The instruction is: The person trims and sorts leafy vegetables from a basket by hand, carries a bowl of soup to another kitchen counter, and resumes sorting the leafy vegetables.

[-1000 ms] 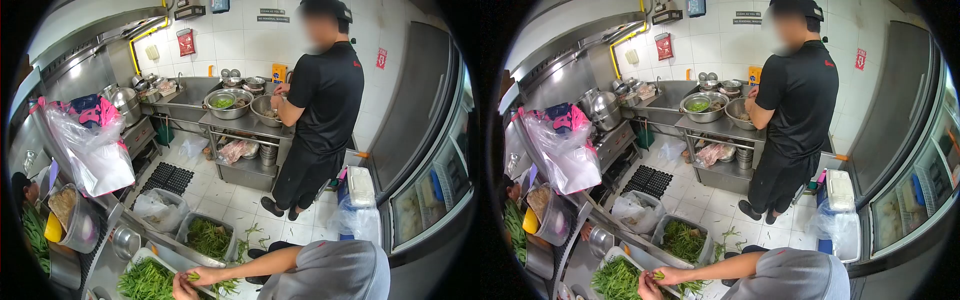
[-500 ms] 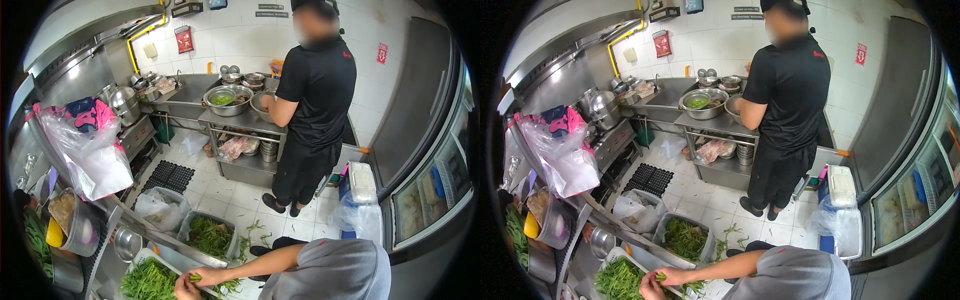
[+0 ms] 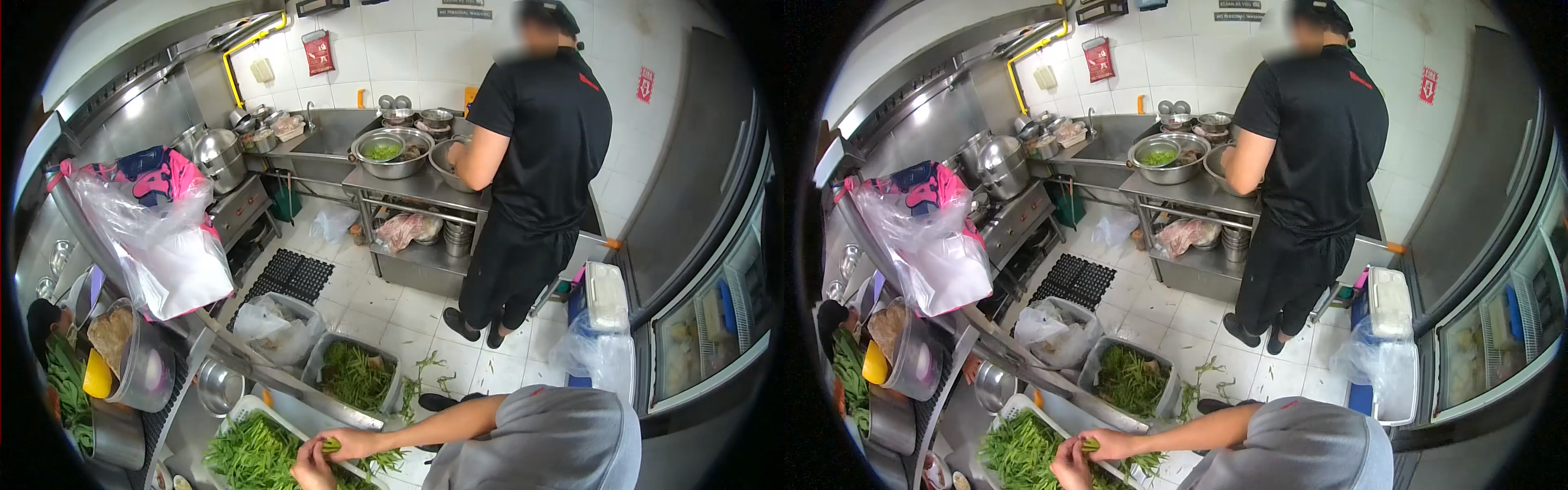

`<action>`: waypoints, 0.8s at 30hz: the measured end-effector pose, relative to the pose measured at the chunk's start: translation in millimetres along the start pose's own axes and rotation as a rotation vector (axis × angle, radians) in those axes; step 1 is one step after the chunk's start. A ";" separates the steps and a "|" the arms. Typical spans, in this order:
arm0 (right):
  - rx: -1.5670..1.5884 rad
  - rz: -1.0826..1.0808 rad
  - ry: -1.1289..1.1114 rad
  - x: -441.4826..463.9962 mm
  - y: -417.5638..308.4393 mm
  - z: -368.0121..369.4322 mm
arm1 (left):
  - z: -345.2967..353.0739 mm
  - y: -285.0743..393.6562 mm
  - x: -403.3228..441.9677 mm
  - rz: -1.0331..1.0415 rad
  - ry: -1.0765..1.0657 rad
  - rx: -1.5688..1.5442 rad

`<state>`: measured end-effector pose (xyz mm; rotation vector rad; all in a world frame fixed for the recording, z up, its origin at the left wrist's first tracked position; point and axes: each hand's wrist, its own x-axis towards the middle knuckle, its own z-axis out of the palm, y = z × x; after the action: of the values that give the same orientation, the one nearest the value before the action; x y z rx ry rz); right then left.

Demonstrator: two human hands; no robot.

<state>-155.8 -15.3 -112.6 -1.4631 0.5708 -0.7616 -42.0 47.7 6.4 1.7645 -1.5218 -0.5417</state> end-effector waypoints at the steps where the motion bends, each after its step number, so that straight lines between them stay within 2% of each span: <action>1: -0.013 0.003 0.006 -1.3 -3.7 -1.0 | 1.0 1.4 1.1 -0.008 0.005 -0.015; 7: 0.039 0.042 -0.001 -2.2 -14.6 -1.3 | -4.9 14.3 0.1 -0.055 -0.007 0.010; 11: 0.006 0.012 0.024 -3.0 -23.5 -3.7 | -0.1 9.2 1.0 0.016 0.037 -0.004; 12: -0.054 0.125 -0.107 -1.3 -27.3 -11.5 | 1.6 6.7 0.5 0.032 0.054 -0.002; 13: -0.055 0.113 -0.105 -0.9 -25.7 -14.0 | 1.8 8.5 1.6 0.048 0.069 0.002; 16: -0.050 0.072 -0.103 1.0 -13.3 -9.6 | -0.5 16.7 3.3 -0.016 0.042 -0.027; 19: 0.034 -0.073 0.006 -0.1 -11.3 -4.6 | 0.8 14.0 2.8 -0.075 0.036 -0.029; 22: 0.097 0.024 -0.080 -1.8 -27.3 -13.4 | 3.6 9.8 3.2 -0.139 0.049 -0.018; 24: -0.133 0.076 -0.145 -4.8 -35.7 -27.3 | 5.5 10.5 4.1 -0.141 0.045 0.012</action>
<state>-183.3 -28.0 -79.0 -1.5958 0.5719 -0.5615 -52.0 42.0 11.3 1.8907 -1.3800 -0.5586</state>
